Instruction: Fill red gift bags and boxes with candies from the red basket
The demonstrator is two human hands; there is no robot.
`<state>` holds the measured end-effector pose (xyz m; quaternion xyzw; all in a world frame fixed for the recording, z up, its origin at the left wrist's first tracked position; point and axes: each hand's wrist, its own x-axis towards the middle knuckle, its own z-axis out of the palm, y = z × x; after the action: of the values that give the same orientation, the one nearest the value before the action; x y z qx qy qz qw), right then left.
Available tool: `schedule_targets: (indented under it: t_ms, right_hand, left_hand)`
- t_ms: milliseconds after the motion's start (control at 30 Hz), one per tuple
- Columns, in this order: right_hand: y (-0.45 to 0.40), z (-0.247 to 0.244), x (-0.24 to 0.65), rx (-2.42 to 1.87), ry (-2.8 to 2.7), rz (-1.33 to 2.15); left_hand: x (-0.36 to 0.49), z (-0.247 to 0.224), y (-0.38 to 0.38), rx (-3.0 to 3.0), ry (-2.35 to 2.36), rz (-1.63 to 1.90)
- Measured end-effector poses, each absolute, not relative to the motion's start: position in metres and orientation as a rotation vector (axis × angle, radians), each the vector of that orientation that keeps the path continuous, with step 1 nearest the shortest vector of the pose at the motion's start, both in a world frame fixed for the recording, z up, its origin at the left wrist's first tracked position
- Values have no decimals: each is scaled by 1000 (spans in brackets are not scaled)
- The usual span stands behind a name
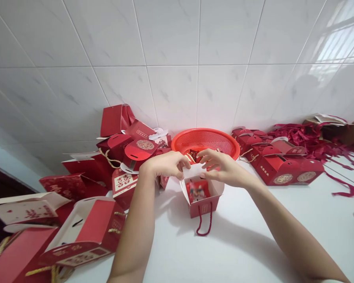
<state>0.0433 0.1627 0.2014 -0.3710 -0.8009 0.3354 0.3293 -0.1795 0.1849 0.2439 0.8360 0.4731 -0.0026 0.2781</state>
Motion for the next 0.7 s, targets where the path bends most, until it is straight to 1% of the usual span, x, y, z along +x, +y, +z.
schedule_targets:
  t_ms: [133,300,400,500,567,700]
  right_hand:
    - [165,203,49,-1024,-2097,618]
    - [194,202,74,-1152,-1966,456]
    - [227,194,85,-1344,-2032,462]
    - [258,185,83,-1606,-2362,612]
    - [271,179,76,-1683,-2488,674]
    - [284,169,64,-1792,-2534,647]
  left_hand:
    - [-179,244,185,2220,1287,-32]
    - [-181,236,191,2243,1233,7]
    - [-183,234,191,2215,1199,46]
    - [-183,236,188,2219,1210,63]
    - [-183,239,186,2230,1216,71]
    - [-183,241,183,2225,1181,129]
